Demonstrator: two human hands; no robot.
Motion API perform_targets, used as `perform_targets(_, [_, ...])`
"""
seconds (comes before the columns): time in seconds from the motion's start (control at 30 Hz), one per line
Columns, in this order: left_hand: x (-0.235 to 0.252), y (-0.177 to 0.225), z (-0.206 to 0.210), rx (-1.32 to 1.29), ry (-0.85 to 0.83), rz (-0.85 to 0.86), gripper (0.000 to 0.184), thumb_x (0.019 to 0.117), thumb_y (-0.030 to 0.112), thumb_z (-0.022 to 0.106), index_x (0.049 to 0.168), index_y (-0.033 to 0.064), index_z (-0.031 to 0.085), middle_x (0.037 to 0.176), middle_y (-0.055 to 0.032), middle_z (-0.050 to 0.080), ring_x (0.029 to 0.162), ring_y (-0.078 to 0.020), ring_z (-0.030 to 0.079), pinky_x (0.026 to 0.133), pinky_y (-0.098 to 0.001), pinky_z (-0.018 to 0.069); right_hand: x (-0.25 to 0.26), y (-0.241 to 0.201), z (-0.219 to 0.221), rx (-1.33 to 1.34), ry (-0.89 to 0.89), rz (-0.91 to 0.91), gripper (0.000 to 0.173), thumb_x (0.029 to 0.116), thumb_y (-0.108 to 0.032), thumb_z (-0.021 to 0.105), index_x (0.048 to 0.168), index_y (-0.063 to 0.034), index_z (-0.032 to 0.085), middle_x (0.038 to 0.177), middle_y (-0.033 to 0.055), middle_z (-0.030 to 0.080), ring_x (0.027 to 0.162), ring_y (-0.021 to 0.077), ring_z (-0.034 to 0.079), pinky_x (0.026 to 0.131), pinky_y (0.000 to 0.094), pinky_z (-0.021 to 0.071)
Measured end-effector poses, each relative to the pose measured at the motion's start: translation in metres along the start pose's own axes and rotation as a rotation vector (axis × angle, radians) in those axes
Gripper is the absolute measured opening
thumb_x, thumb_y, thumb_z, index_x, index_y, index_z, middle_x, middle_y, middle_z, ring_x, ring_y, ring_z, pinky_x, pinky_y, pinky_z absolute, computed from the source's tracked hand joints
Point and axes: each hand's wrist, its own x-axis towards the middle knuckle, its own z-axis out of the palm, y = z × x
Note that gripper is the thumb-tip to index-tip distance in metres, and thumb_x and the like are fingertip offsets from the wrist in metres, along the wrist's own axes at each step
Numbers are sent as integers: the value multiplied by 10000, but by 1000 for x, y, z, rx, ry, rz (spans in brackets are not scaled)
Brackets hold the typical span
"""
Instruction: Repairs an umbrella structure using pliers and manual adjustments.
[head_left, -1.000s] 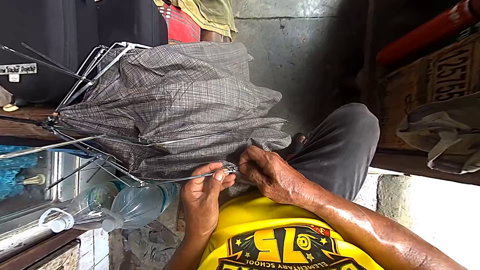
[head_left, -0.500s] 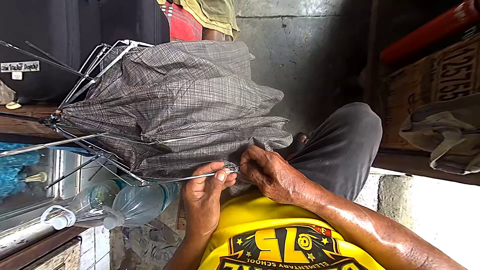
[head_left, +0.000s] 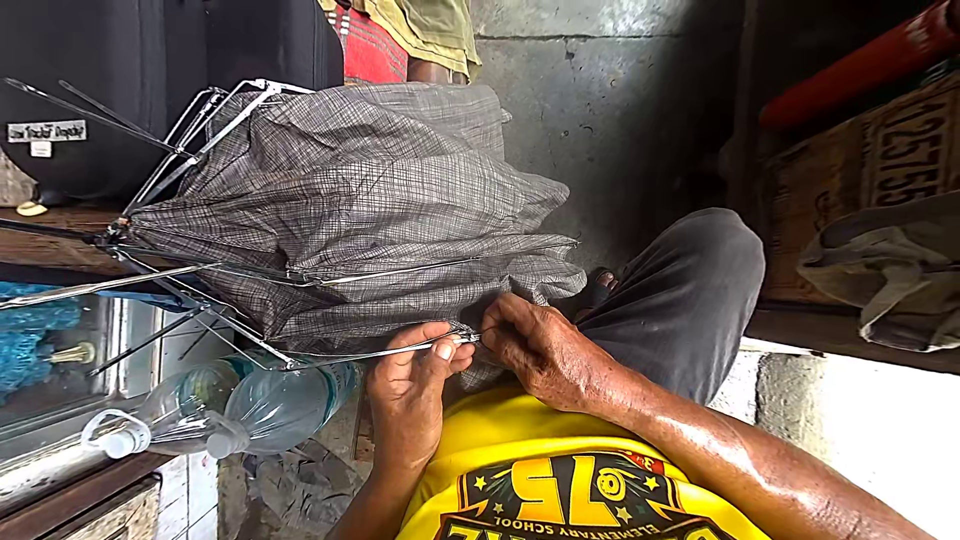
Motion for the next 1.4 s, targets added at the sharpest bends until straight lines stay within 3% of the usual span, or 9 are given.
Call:
perform_targets(0.53, [1, -2, 2, 13, 21, 13, 167, 994, -35, 569, 1142, -64, 641, 982, -138, 737, 843, -248, 759, 774, -399, 662, 0, -8, -6, -154, -45, -44, 178, 1034, -188, 482, 998, -95, 629, 858, 2, 579, 770, 60, 559, 698, 224, 468])
perform_targets(0.77, [0, -1, 0, -14, -4, 5, 168, 1000, -25, 571, 1145, -67, 644, 985, -145, 732, 843, -248, 754, 778, -407, 661, 2, -4, -7, -84, -34, -33, 166, 1023, -188, 491, 971, -111, 629, 785, -34, 562, 697, 21, 533, 627, 201, 446])
perform_targets(0.93, [-1, -3, -2, 14, -33, 7, 164, 1001, -18, 567, 1141, -64, 640, 986, -139, 729, 841, -244, 752, 778, -410, 660, -1, -9, -6, -272, -13, -94, 167, 1001, -201, 504, 964, -111, 641, 822, -3, 588, 723, 72, 570, 644, 248, 480])
perform_targets(1.23, [-1, -1, -1, 43, -47, 0, 174, 1003, -20, 558, 1148, -85, 630, 1010, -156, 728, 858, -265, 757, 794, -426, 662, -1, -17, -6, -608, -6, -291, 159, 977, -180, 521, 923, -86, 637, 813, 53, 572, 636, 176, 588, 534, 319, 481])
perform_targets(1.4, [-2, 1, 0, 61, -57, 4, 171, 995, -33, 563, 1139, -93, 634, 1031, -166, 727, 864, -263, 757, 800, -418, 663, 6, -23, -10, -729, -28, -362, 171, 976, -180, 530, 878, -82, 631, 775, 53, 566, 585, 186, 578, 482, 329, 468])
